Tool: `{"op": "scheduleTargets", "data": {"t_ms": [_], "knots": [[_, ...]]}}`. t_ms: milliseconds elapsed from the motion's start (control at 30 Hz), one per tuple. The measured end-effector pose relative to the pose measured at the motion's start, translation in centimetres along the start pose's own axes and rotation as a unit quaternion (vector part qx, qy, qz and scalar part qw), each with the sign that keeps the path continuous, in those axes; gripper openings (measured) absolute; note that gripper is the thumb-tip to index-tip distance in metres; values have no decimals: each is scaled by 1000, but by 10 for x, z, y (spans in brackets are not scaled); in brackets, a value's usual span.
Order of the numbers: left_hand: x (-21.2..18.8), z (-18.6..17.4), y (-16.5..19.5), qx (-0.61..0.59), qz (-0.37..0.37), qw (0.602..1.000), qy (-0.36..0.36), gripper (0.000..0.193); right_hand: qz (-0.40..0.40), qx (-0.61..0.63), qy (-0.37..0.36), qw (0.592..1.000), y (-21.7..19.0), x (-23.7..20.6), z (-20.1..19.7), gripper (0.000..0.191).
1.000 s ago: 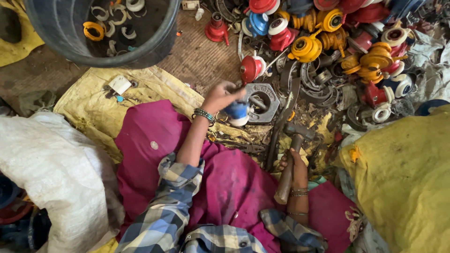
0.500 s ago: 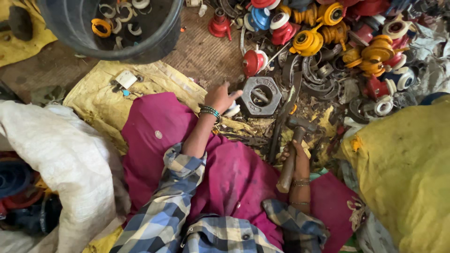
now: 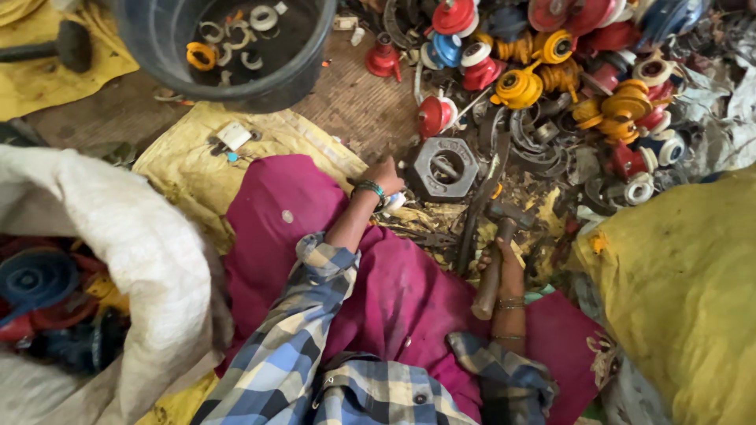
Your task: The person sits on the floor and uses a hammer to strike a blue plastic component held in a metal fixture. They repeatedly adjust the component and strike it to separate or modify it, then place the finished piece into a white sack.
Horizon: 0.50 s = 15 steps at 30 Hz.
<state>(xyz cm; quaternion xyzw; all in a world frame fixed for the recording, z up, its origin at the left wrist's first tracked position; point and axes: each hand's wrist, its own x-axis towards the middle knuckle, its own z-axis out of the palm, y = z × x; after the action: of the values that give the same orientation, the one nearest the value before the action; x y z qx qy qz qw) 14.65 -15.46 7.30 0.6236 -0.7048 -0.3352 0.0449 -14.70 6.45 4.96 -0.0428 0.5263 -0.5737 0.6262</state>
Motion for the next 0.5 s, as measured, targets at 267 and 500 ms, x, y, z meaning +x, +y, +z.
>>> {"op": "scheduleTargets", "data": {"t_ms": [267, 500], "knots": [[-14, -10, -4, 102, -3, 992, -78, 71, -26, 3, -4, 1000, -2, -11, 7, 28], [-30, -25, -5, 33, -23, 998, -42, 65, -35, -18, 1, 999, -2, -9, 2, 28]]}}
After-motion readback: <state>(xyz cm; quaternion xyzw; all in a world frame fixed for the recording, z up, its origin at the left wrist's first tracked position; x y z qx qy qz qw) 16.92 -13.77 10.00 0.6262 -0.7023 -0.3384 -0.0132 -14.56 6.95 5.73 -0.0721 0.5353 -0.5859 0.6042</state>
